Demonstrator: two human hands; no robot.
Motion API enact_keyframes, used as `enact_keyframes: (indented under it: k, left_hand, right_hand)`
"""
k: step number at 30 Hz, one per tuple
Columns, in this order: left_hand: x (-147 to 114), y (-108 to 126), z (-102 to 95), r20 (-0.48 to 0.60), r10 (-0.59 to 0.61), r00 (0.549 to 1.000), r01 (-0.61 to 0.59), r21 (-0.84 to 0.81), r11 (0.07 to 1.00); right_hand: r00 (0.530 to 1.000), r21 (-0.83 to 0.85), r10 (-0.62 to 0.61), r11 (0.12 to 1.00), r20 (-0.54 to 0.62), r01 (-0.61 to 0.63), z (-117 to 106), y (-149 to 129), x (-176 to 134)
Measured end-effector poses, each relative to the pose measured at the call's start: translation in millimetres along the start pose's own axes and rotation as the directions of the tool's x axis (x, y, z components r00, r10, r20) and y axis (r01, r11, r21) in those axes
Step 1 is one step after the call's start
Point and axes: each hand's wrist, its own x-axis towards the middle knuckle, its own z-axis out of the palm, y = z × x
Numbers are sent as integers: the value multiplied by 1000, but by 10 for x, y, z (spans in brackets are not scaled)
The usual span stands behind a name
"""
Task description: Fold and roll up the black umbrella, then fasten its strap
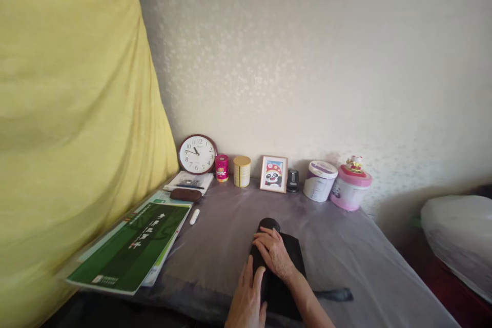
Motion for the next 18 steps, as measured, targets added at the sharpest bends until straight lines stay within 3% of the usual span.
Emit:
enact_keyframes:
  k: [7,11,15,18]
  left_hand:
    - [22,5,-45,23,-38,999,38,-24,999]
    - [-9,79,-116,25,-62,998,62,0,998]
    - [-47,148,-176,14,-69,998,69,25,997]
    - [-72,161,-199,4,-58,998,58,20,998]
  right_hand:
    - [993,-108,97,989,-65,-103,127,321,349]
    - [973,-173,127,972,-192,-161,111,488,436]
    - [880,-151,280,921,-384,-359,-70,669,229]
    - [809,-93,410,868,-422,-488,-255,768,-109]
